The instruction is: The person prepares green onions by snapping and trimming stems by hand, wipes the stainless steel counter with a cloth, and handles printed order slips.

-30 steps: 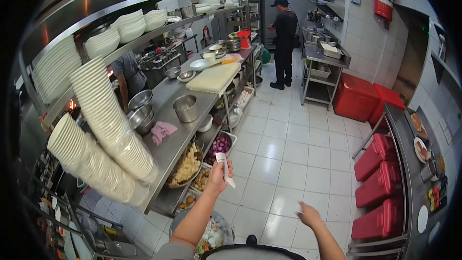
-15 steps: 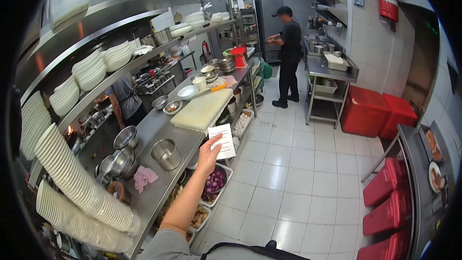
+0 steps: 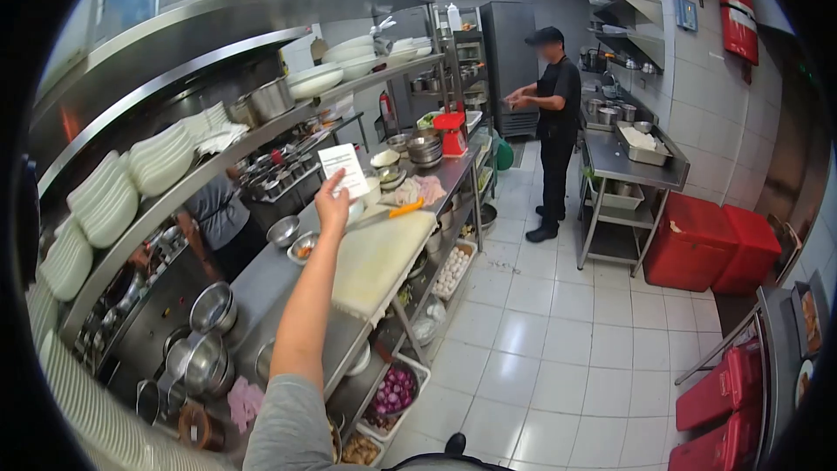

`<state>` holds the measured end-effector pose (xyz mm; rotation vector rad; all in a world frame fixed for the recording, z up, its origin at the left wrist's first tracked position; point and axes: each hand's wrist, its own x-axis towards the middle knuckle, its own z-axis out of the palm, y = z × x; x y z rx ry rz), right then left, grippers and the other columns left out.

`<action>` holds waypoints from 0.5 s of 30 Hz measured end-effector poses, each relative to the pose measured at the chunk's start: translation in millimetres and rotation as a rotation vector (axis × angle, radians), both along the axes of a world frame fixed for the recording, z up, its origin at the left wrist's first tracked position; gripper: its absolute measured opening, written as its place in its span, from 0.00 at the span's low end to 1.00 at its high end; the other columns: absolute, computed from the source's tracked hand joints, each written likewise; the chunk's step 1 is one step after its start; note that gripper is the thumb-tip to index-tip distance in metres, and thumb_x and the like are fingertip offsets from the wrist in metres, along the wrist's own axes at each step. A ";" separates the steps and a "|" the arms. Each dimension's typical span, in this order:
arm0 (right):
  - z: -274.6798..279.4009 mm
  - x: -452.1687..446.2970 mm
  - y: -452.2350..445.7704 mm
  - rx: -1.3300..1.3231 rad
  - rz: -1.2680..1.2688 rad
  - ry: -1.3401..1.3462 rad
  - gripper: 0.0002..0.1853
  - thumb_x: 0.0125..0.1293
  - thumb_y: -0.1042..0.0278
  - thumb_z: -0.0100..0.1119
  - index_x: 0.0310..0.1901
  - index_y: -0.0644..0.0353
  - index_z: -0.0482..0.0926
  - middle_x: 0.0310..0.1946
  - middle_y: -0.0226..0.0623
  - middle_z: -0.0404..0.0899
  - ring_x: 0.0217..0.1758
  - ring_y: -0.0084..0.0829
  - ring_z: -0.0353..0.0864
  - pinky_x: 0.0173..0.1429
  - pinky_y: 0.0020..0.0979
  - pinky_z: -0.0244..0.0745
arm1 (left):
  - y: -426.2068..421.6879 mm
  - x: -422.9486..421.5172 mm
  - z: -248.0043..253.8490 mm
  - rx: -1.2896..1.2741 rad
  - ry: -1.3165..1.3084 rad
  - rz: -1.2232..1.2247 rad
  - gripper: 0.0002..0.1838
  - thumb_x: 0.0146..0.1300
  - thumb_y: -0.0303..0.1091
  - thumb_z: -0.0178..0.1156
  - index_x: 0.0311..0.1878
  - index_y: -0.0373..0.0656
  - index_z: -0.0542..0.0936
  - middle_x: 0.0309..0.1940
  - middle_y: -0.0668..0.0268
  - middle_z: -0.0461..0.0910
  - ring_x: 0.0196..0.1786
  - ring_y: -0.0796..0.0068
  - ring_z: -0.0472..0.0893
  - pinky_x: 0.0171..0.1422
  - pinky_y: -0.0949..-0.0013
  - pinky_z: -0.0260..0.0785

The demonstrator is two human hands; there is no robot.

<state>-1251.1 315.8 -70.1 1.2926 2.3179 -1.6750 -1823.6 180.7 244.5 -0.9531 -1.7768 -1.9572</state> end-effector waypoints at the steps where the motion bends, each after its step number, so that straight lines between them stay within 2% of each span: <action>1: -5.0 -2.0 1.5 -0.034 -0.048 -0.021 0.24 0.57 0.49 0.58 0.46 0.63 0.78 0.37 0.45 0.82 0.41 0.42 0.81 0.47 0.40 0.76 | 13.2 -27.0 12.0 0.035 0.023 0.056 0.25 0.55 0.15 0.47 0.55 0.44 0.77 0.52 0.59 0.75 0.45 0.68 0.80 0.39 0.69 0.81; 2: -9.2 -3.3 3.8 -0.069 -0.102 -0.042 0.24 0.57 0.49 0.57 0.46 0.63 0.78 0.37 0.45 0.82 0.41 0.41 0.81 0.47 0.40 0.76 | 25.7 -48.9 23.4 0.112 0.039 0.083 0.23 0.54 0.15 0.49 0.53 0.44 0.78 0.44 0.62 0.77 0.41 0.69 0.81 0.37 0.72 0.79; 4: -17.1 -0.9 6.0 -0.141 -0.225 -0.081 0.24 0.58 0.49 0.57 0.45 0.63 0.78 0.37 0.45 0.82 0.41 0.41 0.81 0.47 0.40 0.76 | 46.9 -102.8 39.4 0.111 0.050 0.190 0.24 0.53 0.14 0.48 0.53 0.43 0.78 0.43 0.61 0.77 0.40 0.68 0.81 0.35 0.71 0.79; 5: -19.3 0.8 6.6 -0.179 -0.288 -0.093 0.24 0.58 0.49 0.57 0.45 0.63 0.78 0.37 0.45 0.82 0.41 0.41 0.82 0.47 0.40 0.76 | 60.5 -145.9 36.7 0.131 0.137 0.254 0.25 0.52 0.13 0.48 0.53 0.43 0.79 0.43 0.60 0.76 0.38 0.68 0.81 0.33 0.71 0.79; 8: -23.2 6.7 6.7 -0.269 -0.467 -0.112 0.23 0.58 0.50 0.57 0.45 0.62 0.78 0.37 0.44 0.82 0.40 0.41 0.82 0.47 0.40 0.76 | 81.4 -173.4 55.3 0.193 0.107 0.241 0.25 0.51 0.14 0.49 0.52 0.41 0.78 0.44 0.58 0.76 0.38 0.66 0.82 0.33 0.70 0.78; 11: -21.0 7.3 4.5 -0.328 -0.599 -0.110 0.23 0.58 0.50 0.56 0.45 0.62 0.78 0.37 0.44 0.82 0.40 0.40 0.82 0.46 0.40 0.77 | 96.9 -204.7 55.7 0.145 0.074 0.290 0.27 0.50 0.14 0.48 0.55 0.41 0.76 0.46 0.56 0.76 0.41 0.63 0.81 0.36 0.70 0.78; 15: -16.2 8.1 0.7 -0.386 -0.720 -0.092 0.22 0.59 0.50 0.56 0.45 0.61 0.79 0.36 0.43 0.82 0.39 0.40 0.82 0.46 0.39 0.77 | 111.9 -220.8 55.8 0.202 0.260 0.354 0.32 0.50 0.14 0.47 0.62 0.42 0.69 0.45 0.54 0.76 0.45 0.57 0.79 0.42 0.63 0.76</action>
